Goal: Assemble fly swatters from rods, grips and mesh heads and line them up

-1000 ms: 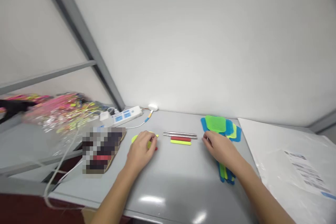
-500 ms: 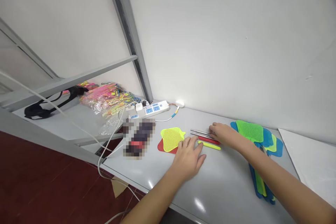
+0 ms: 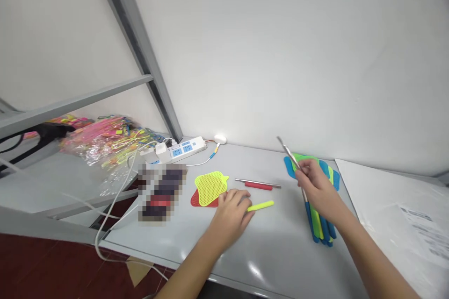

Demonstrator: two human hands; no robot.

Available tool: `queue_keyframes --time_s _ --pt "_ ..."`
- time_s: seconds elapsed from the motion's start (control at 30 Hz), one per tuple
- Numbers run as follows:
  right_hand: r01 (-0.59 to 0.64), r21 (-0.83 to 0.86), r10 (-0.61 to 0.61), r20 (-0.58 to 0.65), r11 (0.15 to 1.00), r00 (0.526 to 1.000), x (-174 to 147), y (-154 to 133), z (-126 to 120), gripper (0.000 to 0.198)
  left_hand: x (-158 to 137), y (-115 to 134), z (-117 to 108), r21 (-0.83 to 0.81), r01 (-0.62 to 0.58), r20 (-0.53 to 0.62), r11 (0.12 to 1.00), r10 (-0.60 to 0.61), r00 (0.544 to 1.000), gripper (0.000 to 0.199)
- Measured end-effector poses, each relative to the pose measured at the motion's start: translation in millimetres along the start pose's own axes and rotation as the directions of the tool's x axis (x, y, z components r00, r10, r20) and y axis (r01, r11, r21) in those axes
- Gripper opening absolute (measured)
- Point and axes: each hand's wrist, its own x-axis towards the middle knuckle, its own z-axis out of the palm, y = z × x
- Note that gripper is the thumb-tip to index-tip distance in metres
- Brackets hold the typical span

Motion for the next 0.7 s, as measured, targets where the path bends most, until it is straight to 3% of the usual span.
queue_keyframes --time_s 0.07,0.17,0.23,0.3,0.37,0.43,0.53,0.6,0.7 --pt "-0.063 0.345 0.104 -0.102 0.936 0.989 -34 6 -1 0.021 -2 2 -4 -0.135 0.002 -0.033 0.991 -0.007 0.999 0.017" --pt "-0.119 0.682 0.356 -0.217 0.721 0.909 -85 27 16 0.03 -3 15 -2 -0.398 0.059 -0.118 0.916 -0.115 0.986 0.018" --pt "-0.149 0.779 0.501 -0.232 0.609 0.834 -113 46 34 0.035 -3 30 6 -0.558 0.126 -0.129 0.82 -0.236 0.963 0.018" --pt "-0.175 0.812 0.561 -0.213 0.557 0.8 -132 62 53 0.039 -1 46 17 -0.642 0.187 -0.093 0.744 -0.317 0.944 0.02" --pt "-0.154 0.819 0.576 -0.241 0.552 0.781 -140 73 67 0.043 2 59 28 -0.641 0.216 -0.002 0.736 -0.283 0.959 0.022" --pt "-0.107 0.82 0.539 -0.266 0.563 0.799 -141 75 74 0.048 5 67 35 -0.596 0.203 0.125 0.777 -0.16 0.979 0.024" --pt "-0.039 0.809 0.446 -0.282 0.586 0.849 -133 71 74 0.052 10 69 38 -0.545 0.151 0.251 0.825 -0.011 0.968 0.027" --pt "-0.036 0.796 0.395 -0.26 0.604 0.881 -129 68 71 0.052 11 70 38 -0.534 0.186 0.246 0.825 -0.059 0.968 0.03" --pt "-0.109 0.78 0.382 -0.176 0.616 0.907 -125 66 68 0.05 10 73 37 -0.545 0.292 0.177 0.786 -0.233 0.956 0.032"
